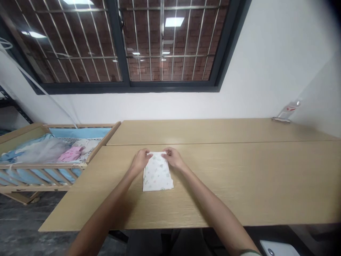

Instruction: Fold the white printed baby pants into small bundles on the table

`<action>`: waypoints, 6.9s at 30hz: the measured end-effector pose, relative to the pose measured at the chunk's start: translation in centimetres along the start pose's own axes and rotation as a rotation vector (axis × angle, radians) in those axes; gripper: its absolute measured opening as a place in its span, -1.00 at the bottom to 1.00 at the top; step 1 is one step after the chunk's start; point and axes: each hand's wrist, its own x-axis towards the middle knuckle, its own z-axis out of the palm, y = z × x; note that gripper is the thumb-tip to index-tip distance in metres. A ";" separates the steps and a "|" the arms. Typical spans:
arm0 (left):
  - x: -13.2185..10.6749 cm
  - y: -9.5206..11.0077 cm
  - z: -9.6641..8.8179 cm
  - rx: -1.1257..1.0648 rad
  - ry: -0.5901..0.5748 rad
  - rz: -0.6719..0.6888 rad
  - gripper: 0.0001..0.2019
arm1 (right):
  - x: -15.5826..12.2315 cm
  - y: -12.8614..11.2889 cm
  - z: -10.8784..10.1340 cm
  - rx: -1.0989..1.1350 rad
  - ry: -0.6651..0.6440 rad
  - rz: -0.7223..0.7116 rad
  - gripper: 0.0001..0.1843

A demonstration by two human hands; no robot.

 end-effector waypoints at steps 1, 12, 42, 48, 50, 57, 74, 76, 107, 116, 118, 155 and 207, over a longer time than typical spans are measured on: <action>0.2 -0.4 0.7 0.021 -0.002 -0.014 -0.80 | 0.3 0.7 0.3 -0.040 -0.008 -0.001 -0.79; -0.4 -2.7 2.3 0.152 0.085 0.060 -0.72 | 0.1 2.5 0.4 -0.180 0.098 -0.104 -0.63; -20.2 1.6 7.5 0.598 0.219 0.296 -0.55 | -7.9 -5.4 3.8 -0.496 -0.855 -0.548 -0.44; -20.3 2.6 7.2 0.579 0.235 0.264 -0.49 | -4.4 -2.6 3.1 -0.623 -0.756 -0.422 -0.37; -20.2 2.6 7.2 0.577 0.232 0.261 -0.48 | -3.1 -1.9 2.8 -0.656 -0.720 -0.400 -0.35; -20.0 2.4 7.3 0.583 0.227 0.280 -0.47 | -1.1 -0.7 2.2 -0.687 -0.617 -0.366 -0.29; -14.4 -4.2 2.1 0.275 0.068 0.583 -0.78 | -2.7 -1.5 -1.8 -0.202 -0.293 -0.285 -0.79; -14.3 -4.2 2.2 0.288 0.056 0.605 -0.76 | -3.0 -2.2 -2.1 -0.148 -0.431 -0.220 -0.76; -0.4 -2.3 -2.5 -0.336 -0.621 0.121 -0.41 | -2.6 -1.0 -3.0 -0.165 -0.355 -0.103 -0.61; -0.2 -4.5 -0.2 -0.088 -0.397 0.021 -0.55 | -2.0 1.8 -0.3 -0.196 -0.060 0.011 -0.56; -0.3 -4.5 0.2 -0.019 -0.349 0.000 -0.60 | -1.9 2.0 0.0 -0.218 -0.024 0.057 -0.59; -3.6 -5.5 7.2 0.449 0.041 0.296 -0.12 | -3.9 -0.3 0.7 -0.746 -0.322 -0.103 -0.15; -3.8 -2.2 2.8 -0.154 -0.414 0.216 -0.60 | -1.6 2.7 -1.1 0.170 0.136 0.179 -0.63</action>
